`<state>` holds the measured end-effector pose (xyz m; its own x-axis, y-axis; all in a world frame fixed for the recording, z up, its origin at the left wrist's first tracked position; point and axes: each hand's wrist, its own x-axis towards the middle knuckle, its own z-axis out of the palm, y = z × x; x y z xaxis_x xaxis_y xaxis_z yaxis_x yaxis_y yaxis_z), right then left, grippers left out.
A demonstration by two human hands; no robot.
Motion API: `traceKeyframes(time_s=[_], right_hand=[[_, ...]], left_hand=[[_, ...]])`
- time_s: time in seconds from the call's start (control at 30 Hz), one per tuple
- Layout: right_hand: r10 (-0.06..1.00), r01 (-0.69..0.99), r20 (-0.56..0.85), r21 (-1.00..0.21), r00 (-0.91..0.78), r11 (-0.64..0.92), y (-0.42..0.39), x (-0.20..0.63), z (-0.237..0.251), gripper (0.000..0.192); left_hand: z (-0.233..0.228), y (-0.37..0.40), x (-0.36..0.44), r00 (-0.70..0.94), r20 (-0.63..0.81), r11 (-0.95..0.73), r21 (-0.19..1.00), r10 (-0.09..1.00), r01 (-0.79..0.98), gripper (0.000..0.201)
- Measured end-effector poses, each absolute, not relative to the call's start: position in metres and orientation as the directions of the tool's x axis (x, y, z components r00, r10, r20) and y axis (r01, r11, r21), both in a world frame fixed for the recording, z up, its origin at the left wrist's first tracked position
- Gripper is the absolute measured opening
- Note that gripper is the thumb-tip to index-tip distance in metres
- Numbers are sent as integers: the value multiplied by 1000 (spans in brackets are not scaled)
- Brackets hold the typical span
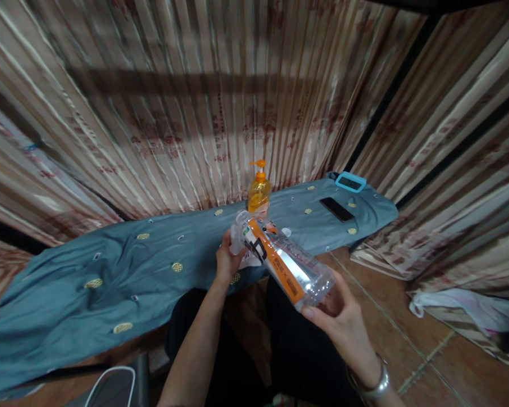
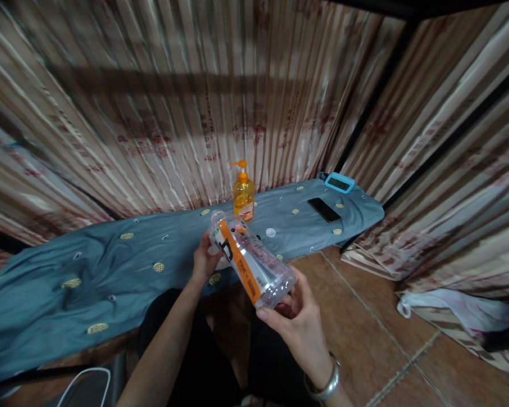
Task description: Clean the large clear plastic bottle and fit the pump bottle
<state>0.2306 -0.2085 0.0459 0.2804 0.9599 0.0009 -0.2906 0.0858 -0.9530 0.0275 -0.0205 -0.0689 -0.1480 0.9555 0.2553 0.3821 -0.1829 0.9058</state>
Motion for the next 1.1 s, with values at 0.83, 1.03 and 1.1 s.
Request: traceKeyframes(time_s=[0.83, 1.03, 1.1], right_hand=[[957, -247, 5, -966, 292, 81, -210, 227, 45, 71], [948, -205, 4, -976, 318, 73, -210, 228, 44, 73], [947, -193, 2, -979, 322, 68, -210, 229, 44, 75]], left_hand=[[-68, -21, 27, -134, 240, -166, 896, 962, 412, 73], [-65, -22, 28, -138, 252, -176, 895, 958, 409, 71], [-65, -22, 28, -146, 254, -176, 896, 956, 407, 70]])
